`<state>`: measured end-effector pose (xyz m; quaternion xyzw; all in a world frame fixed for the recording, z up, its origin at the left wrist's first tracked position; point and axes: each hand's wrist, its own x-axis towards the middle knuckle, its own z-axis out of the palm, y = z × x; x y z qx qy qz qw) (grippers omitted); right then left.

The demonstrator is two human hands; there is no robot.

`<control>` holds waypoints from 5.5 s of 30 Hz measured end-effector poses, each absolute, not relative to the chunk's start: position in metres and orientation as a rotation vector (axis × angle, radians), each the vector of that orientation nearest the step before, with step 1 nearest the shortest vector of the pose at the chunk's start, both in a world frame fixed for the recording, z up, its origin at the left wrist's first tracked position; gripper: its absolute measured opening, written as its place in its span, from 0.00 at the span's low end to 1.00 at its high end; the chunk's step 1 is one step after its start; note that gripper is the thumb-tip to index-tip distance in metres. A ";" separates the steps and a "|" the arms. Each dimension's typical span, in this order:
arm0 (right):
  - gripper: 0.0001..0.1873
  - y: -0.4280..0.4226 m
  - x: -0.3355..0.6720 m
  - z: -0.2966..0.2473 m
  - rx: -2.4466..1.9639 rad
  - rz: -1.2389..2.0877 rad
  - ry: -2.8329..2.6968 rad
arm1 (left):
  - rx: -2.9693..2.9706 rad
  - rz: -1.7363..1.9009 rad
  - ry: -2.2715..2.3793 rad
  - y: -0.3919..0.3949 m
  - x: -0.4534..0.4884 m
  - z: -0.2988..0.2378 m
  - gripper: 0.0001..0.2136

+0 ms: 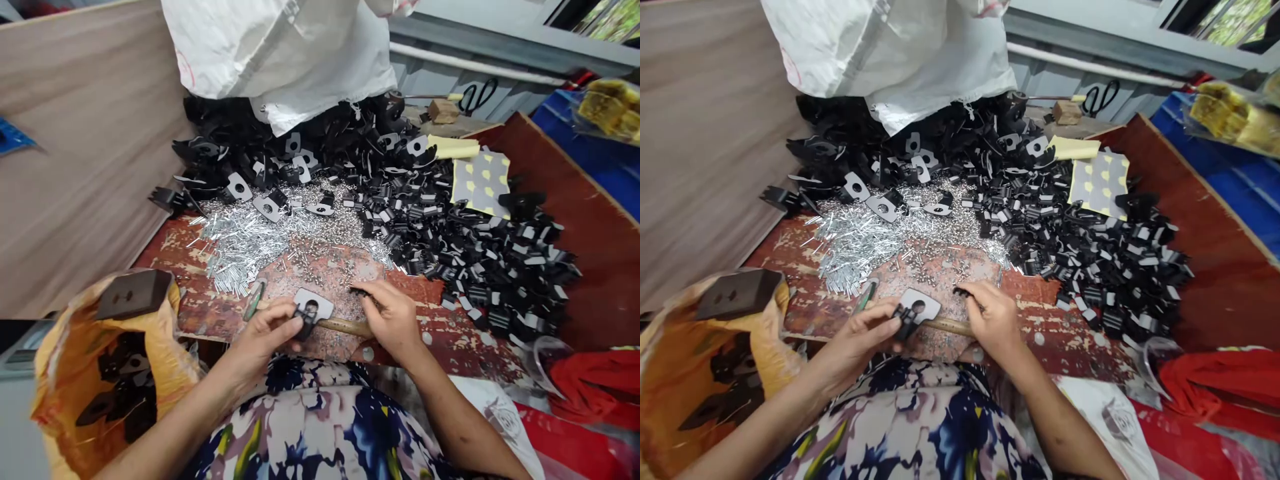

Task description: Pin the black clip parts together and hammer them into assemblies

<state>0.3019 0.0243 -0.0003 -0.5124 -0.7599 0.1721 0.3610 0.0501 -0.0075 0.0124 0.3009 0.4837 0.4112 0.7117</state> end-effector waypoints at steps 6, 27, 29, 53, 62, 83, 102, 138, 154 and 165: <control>0.19 0.022 0.252 0.007 -1.100 0.541 -1.882 | 0.627 0.953 0.932 -0.005 0.072 0.012 0.11; 0.19 0.020 0.231 0.000 -0.975 1.155 -1.849 | 0.817 1.024 1.052 -0.003 0.046 0.006 0.12; 0.19 0.038 0.240 0.003 -1.014 1.094 -1.999 | 0.839 1.034 1.069 -0.002 0.042 0.005 0.09; 0.21 0.100 0.283 -0.010 -1.236 1.463 -1.252 | 0.721 0.935 1.032 -0.001 0.043 -0.011 0.13; 0.13 0.099 0.292 -0.009 -1.355 1.167 -1.480 | 0.696 0.918 1.044 0.000 0.042 -0.014 0.16; 0.07 0.040 0.246 0.012 -0.760 0.847 -2.055 | 0.935 0.985 1.093 0.007 0.053 -0.010 0.18; 0.16 0.147 0.313 -0.003 -1.364 0.122 -2.801 | 0.686 0.998 1.062 0.005 0.044 -0.005 0.16; 0.14 0.030 0.171 0.044 -0.485 -0.389 -2.528 | 0.299 1.468 0.968 0.004 0.053 0.001 0.21; 0.09 0.014 0.195 0.013 -0.770 0.381 -2.590 | 1.031 1.286 1.520 -0.082 -0.020 -0.001 0.16; 0.15 0.011 0.250 -0.008 -1.128 0.410 -2.766 | 1.023 1.207 1.687 -0.073 -0.023 -0.058 0.16</control>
